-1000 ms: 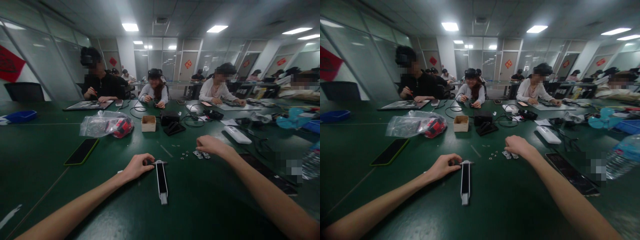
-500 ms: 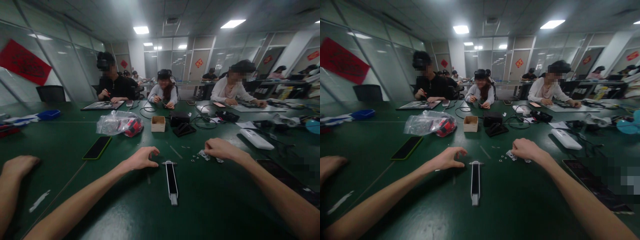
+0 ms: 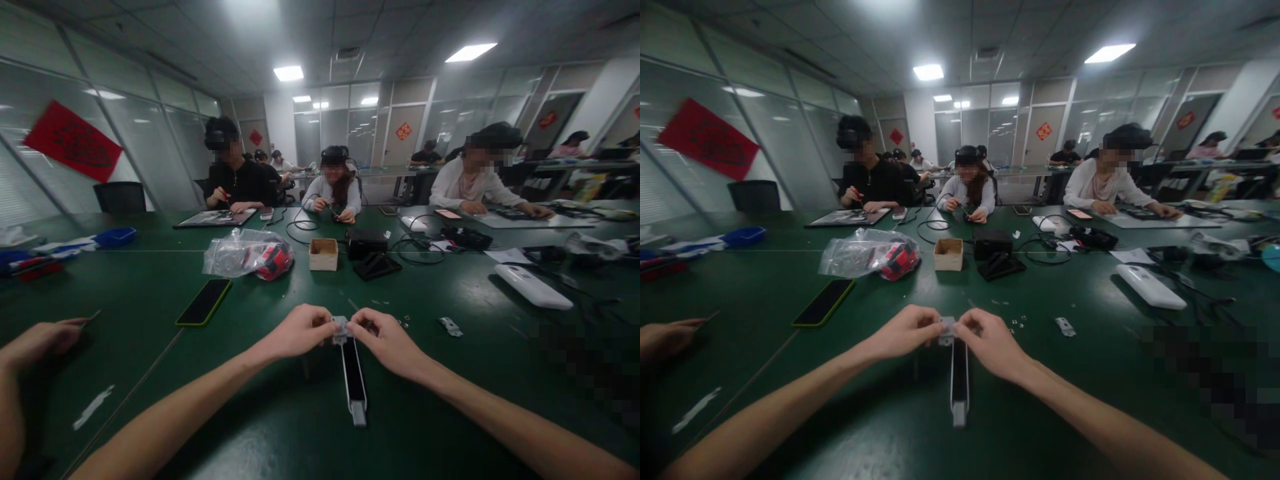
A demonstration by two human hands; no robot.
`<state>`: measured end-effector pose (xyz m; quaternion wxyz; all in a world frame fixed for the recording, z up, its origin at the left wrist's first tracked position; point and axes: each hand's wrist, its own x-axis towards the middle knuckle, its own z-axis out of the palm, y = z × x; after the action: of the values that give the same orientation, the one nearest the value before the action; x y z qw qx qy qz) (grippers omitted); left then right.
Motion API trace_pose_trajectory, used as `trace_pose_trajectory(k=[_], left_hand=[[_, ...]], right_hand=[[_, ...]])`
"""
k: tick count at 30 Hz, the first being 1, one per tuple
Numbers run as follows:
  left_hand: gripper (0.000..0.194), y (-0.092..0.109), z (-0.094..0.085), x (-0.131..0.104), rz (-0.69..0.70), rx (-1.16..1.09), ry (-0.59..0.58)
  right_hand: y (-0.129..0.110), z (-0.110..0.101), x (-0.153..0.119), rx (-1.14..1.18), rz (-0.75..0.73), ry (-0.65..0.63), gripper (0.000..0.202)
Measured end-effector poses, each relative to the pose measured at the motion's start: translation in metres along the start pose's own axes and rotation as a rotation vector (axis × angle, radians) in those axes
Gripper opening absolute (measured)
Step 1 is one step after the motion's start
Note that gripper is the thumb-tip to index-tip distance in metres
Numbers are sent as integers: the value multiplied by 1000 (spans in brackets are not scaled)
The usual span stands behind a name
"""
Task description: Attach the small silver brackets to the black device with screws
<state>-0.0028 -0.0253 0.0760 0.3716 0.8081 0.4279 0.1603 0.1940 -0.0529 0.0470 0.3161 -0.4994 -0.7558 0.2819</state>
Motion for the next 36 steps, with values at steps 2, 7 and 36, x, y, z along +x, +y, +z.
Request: trace_pose_trajectory(k=[2, 7, 36], left_hand=[[35, -8, -11, 4, -49, 67, 33], [34, -34, -23, 11, -160, 140, -82], [34, -47, 4, 18, -174, 156, -179]], right_hand=[[9, -7, 2, -52, -26, 4, 27], [42, -15, 0, -203, -3, -31, 19], [57, 1, -9, -254, -117, -117, 21]])
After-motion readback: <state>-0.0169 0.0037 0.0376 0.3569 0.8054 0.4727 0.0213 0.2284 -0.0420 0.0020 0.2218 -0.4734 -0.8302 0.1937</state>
